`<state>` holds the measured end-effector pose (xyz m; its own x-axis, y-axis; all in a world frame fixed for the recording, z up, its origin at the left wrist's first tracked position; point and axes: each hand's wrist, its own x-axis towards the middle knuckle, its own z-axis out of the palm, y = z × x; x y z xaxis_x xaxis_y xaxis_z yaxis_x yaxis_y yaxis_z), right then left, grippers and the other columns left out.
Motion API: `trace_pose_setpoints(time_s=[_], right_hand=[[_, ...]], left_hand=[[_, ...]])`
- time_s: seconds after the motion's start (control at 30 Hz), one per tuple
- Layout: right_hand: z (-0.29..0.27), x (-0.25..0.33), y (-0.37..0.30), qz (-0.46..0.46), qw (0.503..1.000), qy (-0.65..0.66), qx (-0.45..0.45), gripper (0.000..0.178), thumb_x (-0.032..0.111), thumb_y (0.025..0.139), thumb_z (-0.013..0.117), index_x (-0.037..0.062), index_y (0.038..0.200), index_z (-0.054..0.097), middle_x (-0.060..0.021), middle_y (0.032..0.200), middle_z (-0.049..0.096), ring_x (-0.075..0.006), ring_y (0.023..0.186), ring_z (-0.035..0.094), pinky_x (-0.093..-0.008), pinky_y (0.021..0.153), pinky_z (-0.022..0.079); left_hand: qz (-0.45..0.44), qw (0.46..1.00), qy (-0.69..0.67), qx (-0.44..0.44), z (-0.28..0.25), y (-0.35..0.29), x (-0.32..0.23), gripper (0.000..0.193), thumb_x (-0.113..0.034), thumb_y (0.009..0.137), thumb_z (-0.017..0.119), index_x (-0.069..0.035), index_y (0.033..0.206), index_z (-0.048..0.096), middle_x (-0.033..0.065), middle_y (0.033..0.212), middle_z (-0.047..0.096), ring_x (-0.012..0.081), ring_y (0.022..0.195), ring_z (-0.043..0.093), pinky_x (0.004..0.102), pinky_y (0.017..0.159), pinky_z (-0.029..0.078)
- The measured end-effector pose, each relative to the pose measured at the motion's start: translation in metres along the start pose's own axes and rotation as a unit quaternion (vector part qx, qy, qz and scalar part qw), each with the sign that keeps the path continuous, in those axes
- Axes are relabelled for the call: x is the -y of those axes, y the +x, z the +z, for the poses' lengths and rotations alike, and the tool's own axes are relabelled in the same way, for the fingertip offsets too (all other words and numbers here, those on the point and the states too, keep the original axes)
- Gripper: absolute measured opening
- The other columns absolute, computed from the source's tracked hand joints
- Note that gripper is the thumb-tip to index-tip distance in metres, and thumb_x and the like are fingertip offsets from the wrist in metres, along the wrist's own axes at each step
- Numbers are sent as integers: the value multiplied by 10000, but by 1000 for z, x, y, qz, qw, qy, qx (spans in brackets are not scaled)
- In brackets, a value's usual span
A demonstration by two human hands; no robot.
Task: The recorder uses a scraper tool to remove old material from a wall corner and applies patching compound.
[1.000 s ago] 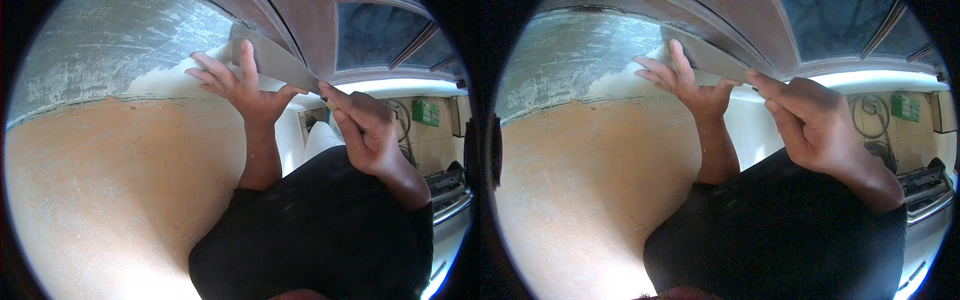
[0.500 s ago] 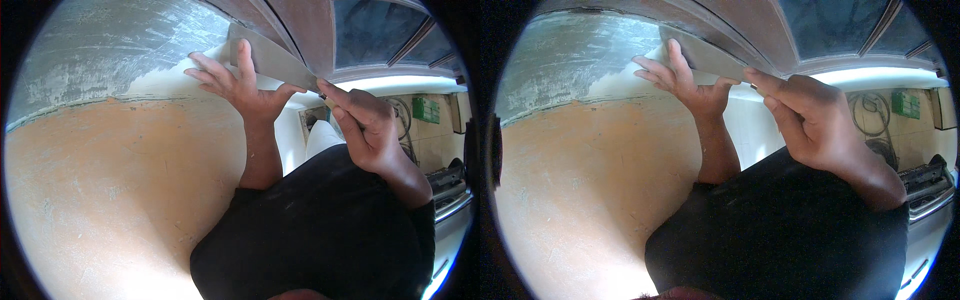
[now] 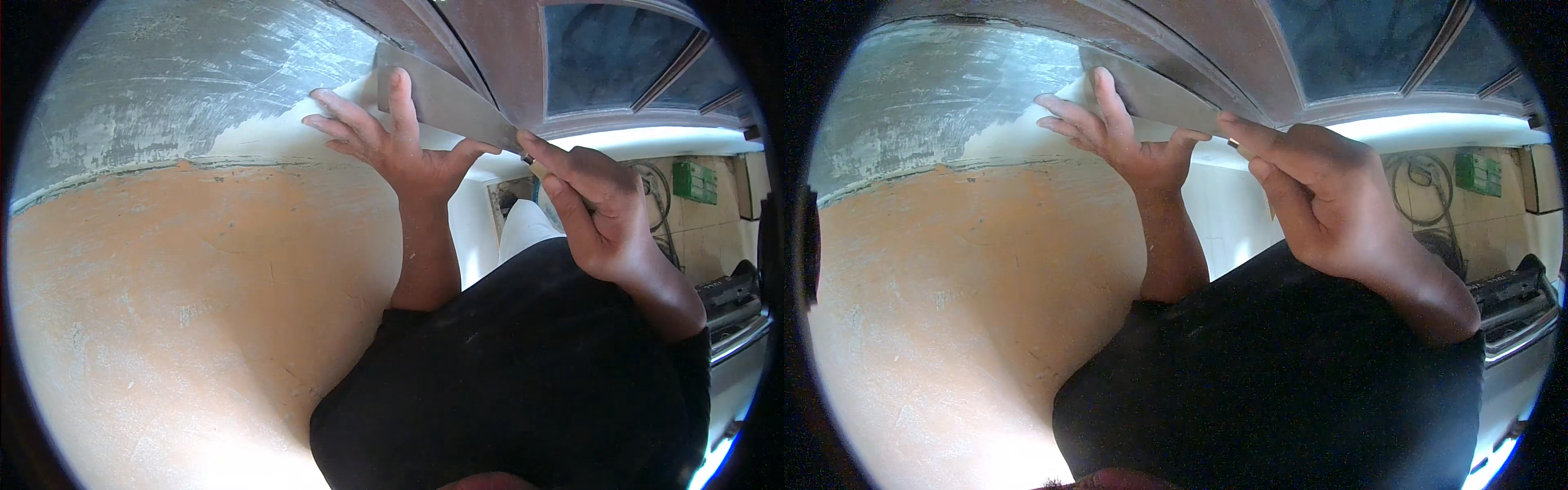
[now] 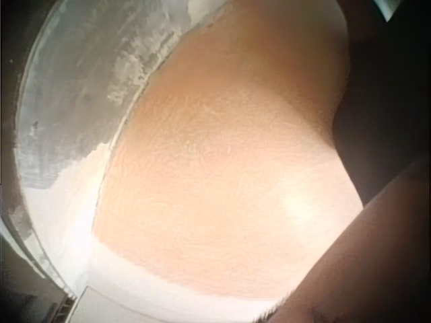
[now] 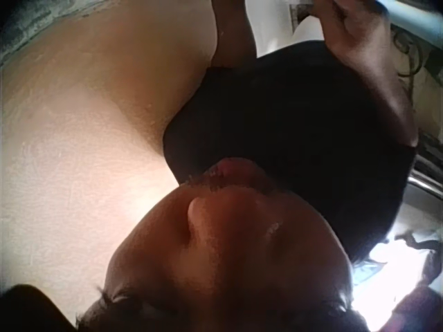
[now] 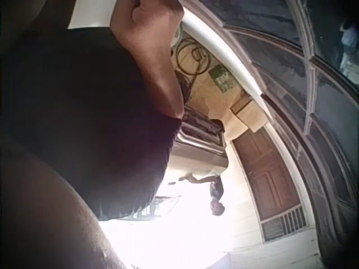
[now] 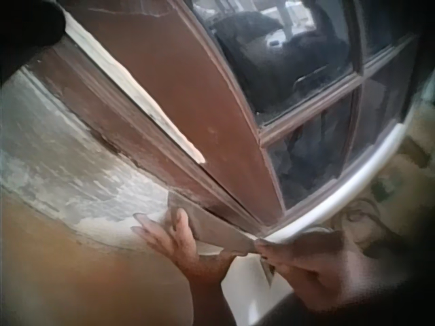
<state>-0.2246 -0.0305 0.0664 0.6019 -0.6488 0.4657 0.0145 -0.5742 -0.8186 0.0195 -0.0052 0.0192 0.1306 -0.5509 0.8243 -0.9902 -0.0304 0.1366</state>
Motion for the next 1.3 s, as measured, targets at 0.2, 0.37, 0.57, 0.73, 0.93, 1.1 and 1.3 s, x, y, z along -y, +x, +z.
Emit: trace_pose_setpoints(time_s=[0.2,0.37,0.57,0.73,0.93,1.1,1.3], right_hand=[[0,2,-2,27,999,23,-7,383,17,932,589,42,1313,610,-129,754,622,-190,630,574,-325,617,483],[1,5,1,10,1000,-3,1,389,11,929,585,43,1317,608,-124,740,610,-188,618,563,-325,602,473],[2,4,2,16,1000,-11,3,398,14,929,585,48,1325,602,-123,729,599,-190,602,541,-330,589,460],[0,3,5,8,999,-31,2,399,22,923,598,49,1321,605,-117,716,591,-199,608,544,-338,585,460],[5,12,-1,26,994,-102,25,412,23,898,619,33,1310,607,-121,716,595,-217,609,558,-352,582,469],[-5,31,3,36,987,-149,46,413,15,895,603,32,1307,607,-121,709,592,-229,593,571,-359,557,461],[-8,44,12,52,979,-181,77,414,-13,914,558,-4,1327,584,-134,719,574,-214,616,531,-337,599,440]], left_hand=[[22,999,27,4,-3,1,1,1211,-1003,572,447,-159,1441,449,379,1563,4,620,1415,-52,818,980,90],[5,999,44,14,-5,-2,3,1186,-1017,552,439,-204,1414,489,397,1552,33,662,1391,-26,856,884,189],[5,1000,-8,-17,2,-3,6,1165,-1013,561,441,-198,1389,523,383,1563,24,644,1402,-50,853,921,115],[4,999,-21,-35,7,-5,5,1138,-997,567,476,-204,1380,542,379,1566,33,635,1409,-51,864,907,87],[20,999,11,-38,8,-16,10,1119,-990,561,498,-217,1367,575,385,1560,64,634,1411,-58,871,900,51],[18,999,-11,-39,8,-17,2,1112,-963,562,551,-218,1387,559,389,1557,62,625,1413,-72,859,933,49],[14,999,-29,-43,2,-14,-2,1052,-898,568,637,-208,1361,592,386,1559,55,604,1425,-66,822,996,61]])
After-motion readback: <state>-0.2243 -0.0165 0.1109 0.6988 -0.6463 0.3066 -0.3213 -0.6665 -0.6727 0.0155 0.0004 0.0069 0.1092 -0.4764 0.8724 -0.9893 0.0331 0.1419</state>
